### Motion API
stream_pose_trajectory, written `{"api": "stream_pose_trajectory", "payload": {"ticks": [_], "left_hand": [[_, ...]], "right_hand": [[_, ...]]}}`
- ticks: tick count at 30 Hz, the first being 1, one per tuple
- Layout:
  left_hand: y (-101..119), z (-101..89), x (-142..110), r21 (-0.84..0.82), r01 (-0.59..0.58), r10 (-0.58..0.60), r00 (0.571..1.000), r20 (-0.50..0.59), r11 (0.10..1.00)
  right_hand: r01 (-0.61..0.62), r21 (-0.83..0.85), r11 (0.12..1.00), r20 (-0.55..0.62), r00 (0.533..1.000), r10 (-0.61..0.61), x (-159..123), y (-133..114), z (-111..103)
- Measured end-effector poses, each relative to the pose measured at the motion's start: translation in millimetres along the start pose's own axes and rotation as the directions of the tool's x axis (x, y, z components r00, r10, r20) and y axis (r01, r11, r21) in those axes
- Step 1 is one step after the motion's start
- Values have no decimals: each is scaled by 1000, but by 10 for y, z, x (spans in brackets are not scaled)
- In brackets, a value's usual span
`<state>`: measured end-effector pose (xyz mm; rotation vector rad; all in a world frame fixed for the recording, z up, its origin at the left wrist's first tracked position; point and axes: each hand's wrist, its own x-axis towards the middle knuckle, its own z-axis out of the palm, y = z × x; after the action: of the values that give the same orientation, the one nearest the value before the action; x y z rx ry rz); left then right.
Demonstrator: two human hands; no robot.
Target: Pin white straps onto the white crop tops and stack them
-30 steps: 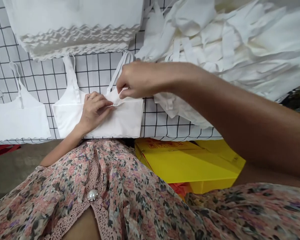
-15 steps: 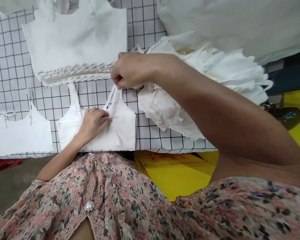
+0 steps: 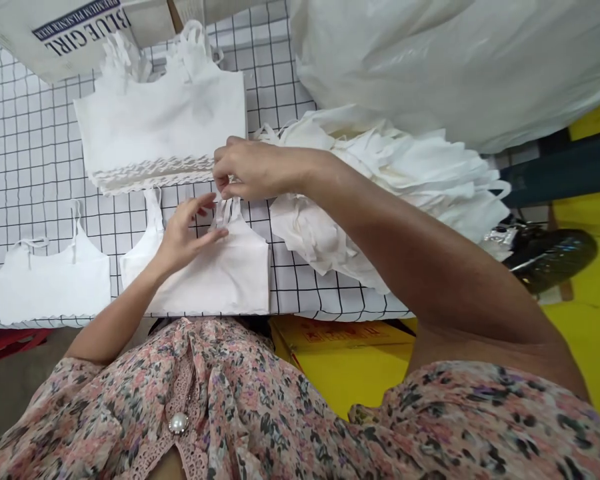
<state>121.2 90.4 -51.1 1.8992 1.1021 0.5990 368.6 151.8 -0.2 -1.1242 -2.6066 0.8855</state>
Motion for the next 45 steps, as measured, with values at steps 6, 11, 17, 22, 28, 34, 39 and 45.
{"api": "stream_pose_trajectory", "payload": {"ticks": [6,11,17,22,28,34,39,45], "left_hand": [[126,-42,416,-526,312,-219,947,233,791],[181,-121,513,-581,417,-272,906,323,699],[274,-169,724,-568,485,-366,874,318,665],[423,-368,691,-339,373,-265,908,326,863],[507,-508,537,-184,281,-191,898,397,942],[635,-552,498,-68,218,-168,885,435,974],[519,-531,423,-94,311,-258,895,364,946],[296,-470,345,-337,478,-409,875,257,811]], "right_hand": [[-169,-21,985,-497,857,136,-400,-477,579],[-161,-197,967,-360,930,81,-841,-909,1590],[-178,-235,956,-204,970,131,-875,-989,1964],[-119,-186,975,-289,955,61,-874,-940,1903],[-66,291,954,-652,716,248,-735,-576,1236],[-3,459,888,-180,979,96,-275,-141,420],[-127,181,975,-408,893,191,-115,-138,561],[-225,331,917,-511,774,374,-260,-140,836]]}}
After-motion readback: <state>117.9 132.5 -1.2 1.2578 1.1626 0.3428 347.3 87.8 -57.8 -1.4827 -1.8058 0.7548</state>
